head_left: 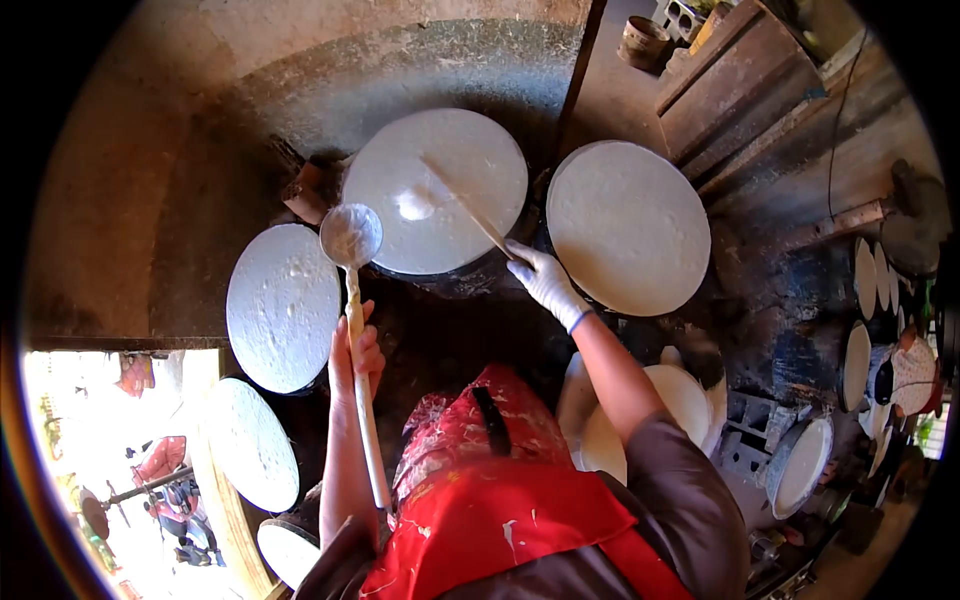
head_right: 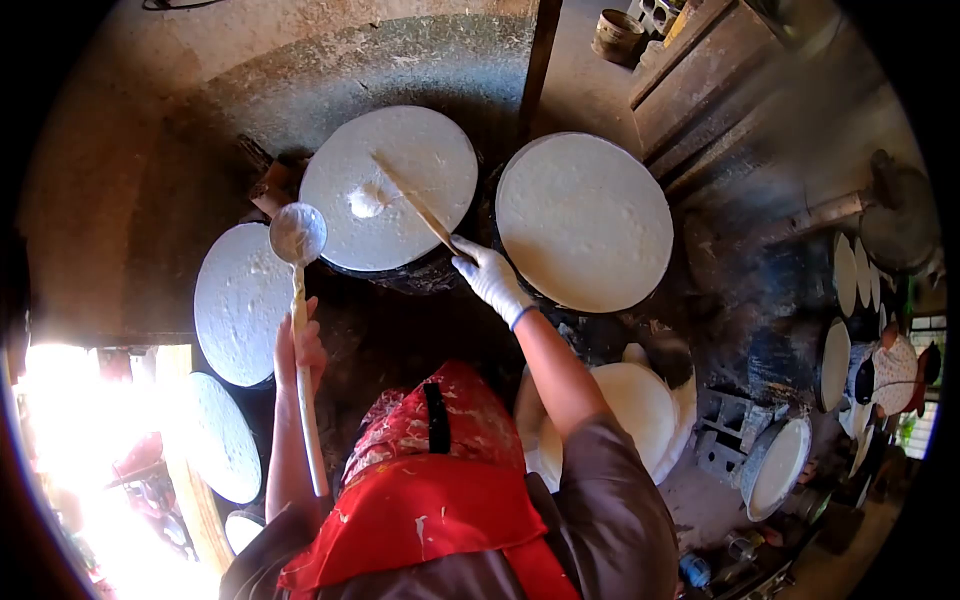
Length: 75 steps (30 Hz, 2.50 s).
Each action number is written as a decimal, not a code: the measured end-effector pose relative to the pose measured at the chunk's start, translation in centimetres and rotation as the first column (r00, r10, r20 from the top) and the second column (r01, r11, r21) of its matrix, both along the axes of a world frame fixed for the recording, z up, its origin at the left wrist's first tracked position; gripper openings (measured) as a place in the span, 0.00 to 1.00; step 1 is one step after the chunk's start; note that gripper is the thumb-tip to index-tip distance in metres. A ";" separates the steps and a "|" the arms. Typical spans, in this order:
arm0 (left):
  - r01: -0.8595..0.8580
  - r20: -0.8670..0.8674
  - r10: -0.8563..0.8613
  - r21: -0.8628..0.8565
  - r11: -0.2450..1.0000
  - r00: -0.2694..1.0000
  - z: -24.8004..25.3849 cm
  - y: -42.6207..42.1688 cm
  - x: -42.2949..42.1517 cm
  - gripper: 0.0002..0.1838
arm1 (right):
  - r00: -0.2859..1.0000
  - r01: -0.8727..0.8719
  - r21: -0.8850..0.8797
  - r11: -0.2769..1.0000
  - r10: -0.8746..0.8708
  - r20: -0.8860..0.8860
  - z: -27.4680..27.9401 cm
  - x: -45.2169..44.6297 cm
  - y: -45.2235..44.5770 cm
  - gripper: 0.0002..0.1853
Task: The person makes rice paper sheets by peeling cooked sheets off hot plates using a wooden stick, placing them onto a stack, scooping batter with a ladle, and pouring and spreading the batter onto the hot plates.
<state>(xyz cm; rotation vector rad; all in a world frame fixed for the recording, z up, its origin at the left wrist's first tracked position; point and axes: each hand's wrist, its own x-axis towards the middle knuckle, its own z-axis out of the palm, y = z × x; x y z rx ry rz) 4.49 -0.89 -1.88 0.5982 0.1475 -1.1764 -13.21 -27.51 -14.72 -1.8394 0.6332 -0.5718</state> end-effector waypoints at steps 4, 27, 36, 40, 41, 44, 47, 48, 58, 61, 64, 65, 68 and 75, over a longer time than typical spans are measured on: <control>0.048 0.137 -0.065 0.123 0.991 0.988 -1.5 -2.2 3.1 0.20 | 0.919 -0.331 0.197 0.923 0.362 -0.155 1.9 1.9 -2.5 0.18; 0.027 -0.664 -0.239 -0.313 0.949 0.709 2.4 -7.3 8.3 0.08 | 0.957 0.259 -0.364 0.895 -0.290 -0.031 0.6 1.5 25.6 0.23; 0.096 -0.355 -0.309 -0.507 0.857 0.882 0.4 -5.4 15.2 0.16 | 0.874 0.209 -0.188 0.960 -0.270 -0.405 3.5 6.2 20.7 0.20; 0.017 -0.468 -0.332 -0.559 0.829 0.819 3.4 -2.2 14.2 0.19 | 0.947 0.313 -0.142 0.939 -0.320 -0.035 3.6 6.0 20.0 0.20; -0.042 -0.458 -0.282 -0.579 0.814 0.843 3.5 -1.2 14.4 0.20 | 0.892 0.420 -0.177 0.890 -0.441 -0.103 1.0 4.6 19.0 0.21; -0.023 -0.319 -0.286 -0.703 0.711 0.903 5.0 -1.0 12.9 0.22 | 0.927 0.263 -0.111 0.958 -0.283 -0.245 1.5 2.5 21.7 0.23; 0.062 -0.339 -0.426 -0.718 0.693 0.839 3.6 -0.8 11.3 0.24 | 0.959 0.224 -0.011 0.975 -0.222 -0.175 1.9 2.8 24.4 0.28; 0.081 -0.395 -0.408 -0.630 0.772 0.823 3.1 0.0 10.4 0.25 | 0.932 0.360 -0.176 0.916 -0.363 0.015 1.2 2.6 23.9 0.30; 0.429 -0.433 -0.440 -0.128 0.894 0.787 -0.1 0.9 -4.0 0.22 | 0.491 0.865 0.147 0.480 -0.870 -0.050 -2.4 -19.0 4.9 0.08; 0.463 -0.386 -0.462 -0.095 0.881 0.799 -0.4 -1.0 -6.8 0.22 | 0.501 0.848 0.261 0.462 -0.859 -0.108 -3.5 -21.0 3.3 0.06; 0.453 -0.348 -0.447 -0.069 0.889 0.824 0.3 -2.5 -8.6 0.22 | 0.588 0.806 0.034 0.592 -0.791 -0.169 -3.0 -20.0 2.6 0.09; 0.444 -0.319 -0.432 -0.039 0.895 0.844 0.7 -2.9 -9.0 0.22 | 0.632 0.774 0.071 0.629 -0.764 -0.130 -2.9 -19.4 2.5 0.08; 0.397 -0.301 -0.373 0.023 0.917 0.878 0.9 -1.6 -10.5 0.21 | 0.678 0.718 0.318 0.619 -0.727 -0.114 1.1 -18.2 2.1 0.08; 0.332 -0.325 -0.313 0.001 0.943 0.892 -0.2 3.6 -11.3 0.20 | 0.677 0.671 0.478 0.566 -0.731 -0.086 2.8 -19.7 5.4 0.08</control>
